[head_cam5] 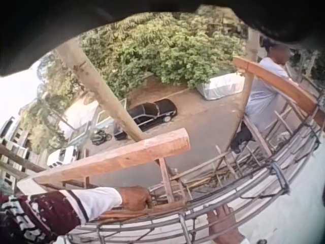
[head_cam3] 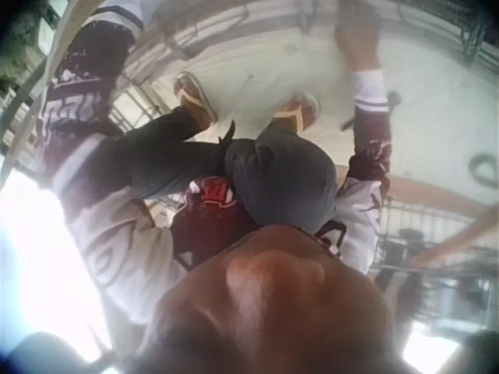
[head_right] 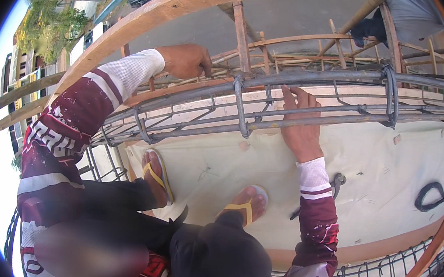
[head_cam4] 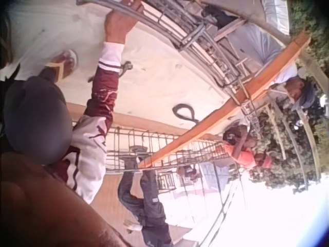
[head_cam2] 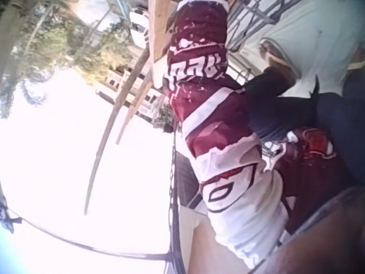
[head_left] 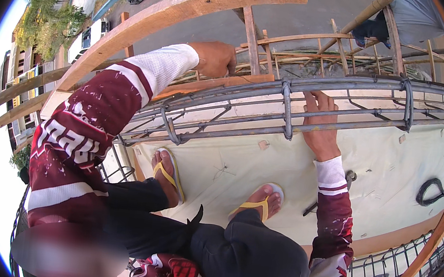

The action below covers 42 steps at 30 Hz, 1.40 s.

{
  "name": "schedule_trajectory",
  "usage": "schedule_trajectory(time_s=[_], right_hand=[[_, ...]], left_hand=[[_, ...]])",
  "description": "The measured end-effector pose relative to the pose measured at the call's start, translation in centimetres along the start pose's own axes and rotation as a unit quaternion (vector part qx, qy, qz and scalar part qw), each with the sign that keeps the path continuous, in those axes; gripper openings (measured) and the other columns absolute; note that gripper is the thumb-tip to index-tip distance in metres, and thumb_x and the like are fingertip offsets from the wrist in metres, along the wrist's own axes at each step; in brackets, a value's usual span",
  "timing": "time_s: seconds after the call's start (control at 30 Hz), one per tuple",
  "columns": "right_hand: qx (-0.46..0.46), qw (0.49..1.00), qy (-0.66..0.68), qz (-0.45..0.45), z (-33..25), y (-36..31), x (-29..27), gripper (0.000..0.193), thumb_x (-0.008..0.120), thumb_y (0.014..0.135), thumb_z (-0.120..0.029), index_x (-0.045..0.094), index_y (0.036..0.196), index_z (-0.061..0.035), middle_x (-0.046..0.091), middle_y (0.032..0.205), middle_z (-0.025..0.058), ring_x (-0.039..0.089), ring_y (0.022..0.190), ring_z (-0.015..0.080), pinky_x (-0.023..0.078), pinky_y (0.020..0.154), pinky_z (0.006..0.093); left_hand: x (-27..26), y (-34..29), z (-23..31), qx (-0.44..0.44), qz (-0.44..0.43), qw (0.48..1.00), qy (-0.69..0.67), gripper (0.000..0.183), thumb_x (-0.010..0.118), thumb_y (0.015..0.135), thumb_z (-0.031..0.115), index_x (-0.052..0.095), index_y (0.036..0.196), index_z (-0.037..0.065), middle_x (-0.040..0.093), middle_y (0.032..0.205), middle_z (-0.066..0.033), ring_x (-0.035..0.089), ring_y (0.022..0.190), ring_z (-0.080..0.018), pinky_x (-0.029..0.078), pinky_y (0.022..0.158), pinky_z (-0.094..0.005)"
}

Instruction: The person is assembling a rebar structure on a construction site. They are using pliers to tie the rebar together with wire.

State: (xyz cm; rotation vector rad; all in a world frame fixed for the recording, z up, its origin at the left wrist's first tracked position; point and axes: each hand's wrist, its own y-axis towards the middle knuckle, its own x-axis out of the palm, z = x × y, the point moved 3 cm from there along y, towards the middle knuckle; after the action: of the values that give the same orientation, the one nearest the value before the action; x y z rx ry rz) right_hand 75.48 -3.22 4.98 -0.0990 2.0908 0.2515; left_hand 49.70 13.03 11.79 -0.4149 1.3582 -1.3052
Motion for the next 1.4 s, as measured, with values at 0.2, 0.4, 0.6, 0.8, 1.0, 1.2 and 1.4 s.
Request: schedule_trajectory(time_s=[0.2, 0.4, 0.6, 0.8, 1.0, 1.2, 1.4], right_hand=[[-0.056, 0.996, -0.062, 0.0, 1.3, 3.0, 2.2, 0.046, 0.058, 0.083, -0.001, 0.061, 0.129, -0.0043, 0.061, 0.118, 0.0148, 0.054, 0.113, 0.0329, 0.041, 0.099, 0.0485], [-0.063, 0.996, -0.004, -0.058, 2.7, 7.2, 5.1, 0.033, 0.058, 0.083, -0.004, 0.067, 0.114, -0.0036, 0.066, 0.104, 0.0144, 0.059, 0.107, 0.0342, 0.044, 0.093, 0.0489], [0.053, 0.97, 0.1, -0.216, 3.6, 11.3, 9.5, 0.026, 0.059, 0.096, -0.023, 0.068, 0.102, 0.0008, 0.069, 0.095, 0.0243, 0.064, 0.091, 0.0451, 0.048, 0.081, 0.0526], [0.115, 0.895, 0.146, -0.406, 5.0, 13.2, 14.1, 0.045, 0.056, 0.096, -0.036, 0.068, 0.086, 0.0063, 0.067, 0.073, 0.0205, 0.07, 0.072, 0.0354, 0.053, 0.072, 0.047], [0.149, 0.862, 0.094, -0.476, 5.2, 13.2, 14.6, 0.048, 0.059, 0.093, -0.037, 0.07, 0.081, 0.0083, 0.067, 0.067, 0.0173, 0.069, 0.06, 0.0259, 0.053, 0.061, 0.0399], [0.109, 0.848, 0.181, -0.486, 5.5, 13.0, 15.7, 0.036, 0.067, 0.086, -0.027, 0.071, 0.081, 0.0083, 0.07, 0.07, 0.0174, 0.067, 0.059, 0.0251, 0.052, 0.054, 0.0385], [0.284, 0.807, 0.387, -0.344, 7.5, 12.3, 17.0, 0.027, 0.081, 0.075, -0.013, 0.069, 0.08, 0.0115, 0.067, 0.068, 0.0119, 0.062, 0.063, 0.0196, 0.049, 0.059, 0.0376]], left_hand=[[1.3, 3.9, 1.5, -0.007, -0.08, 0.994, -0.08, 0.044, 0.05, 0.082, 0.001, 0.068, 0.121, -0.005, 0.073, 0.104, -0.0222, 0.073, 0.086, -0.0293, 0.055, 0.086, -0.0394], [2.2, 6.3, 2.2, -0.039, -0.082, 0.975, -0.2, 0.037, 0.05, 0.084, 0.001, 0.064, 0.115, -0.013, 0.072, 0.088, -0.0217, 0.072, 0.07, -0.0241, 0.057, 0.066, -0.0377], [4.0, 8.4, 2.8, -0.058, -0.032, 0.945, -0.321, 0.025, 0.055, 0.089, 0.005, 0.066, 0.103, -0.012, 0.069, 0.086, -0.0211, 0.069, 0.073, -0.0246, 0.056, 0.065, -0.0379], [5.1, 10.1, 3.5, -0.04, 0.01, 0.957, -0.286, 0.027, 0.061, 0.085, 0.005, 0.068, 0.099, -0.017, 0.071, 0.101, -0.0271, 0.074, 0.079, -0.0352, 0.059, 0.066, -0.0429], [5.6, 11.2, 4.2, -0.079, 0.058, 0.957, -0.274, 0.022, 0.057, 0.086, 0.003, 0.069, 0.099, -0.01, 0.07, 0.097, -0.0269, 0.07, 0.095, -0.0387, 0.054, 0.079, -0.0452], [6.1, 11.1, 4.8, -0.052, 0.088, 0.95, -0.296, 0.022, 0.057, 0.084, 0.0, 0.07, 0.1, -0.009, 0.07, 0.1, -0.0265, 0.069, 0.096, -0.0394, 0.053, 0.081, -0.0448], [6.2, 10.7, 4.8, -0.034, 0.092, 0.921, -0.378, 0.022, 0.055, 0.084, 0.0, 0.069, 0.097, -0.01, 0.069, 0.099, -0.0271, 0.069, 0.094, -0.039, 0.052, 0.079, -0.0451]])
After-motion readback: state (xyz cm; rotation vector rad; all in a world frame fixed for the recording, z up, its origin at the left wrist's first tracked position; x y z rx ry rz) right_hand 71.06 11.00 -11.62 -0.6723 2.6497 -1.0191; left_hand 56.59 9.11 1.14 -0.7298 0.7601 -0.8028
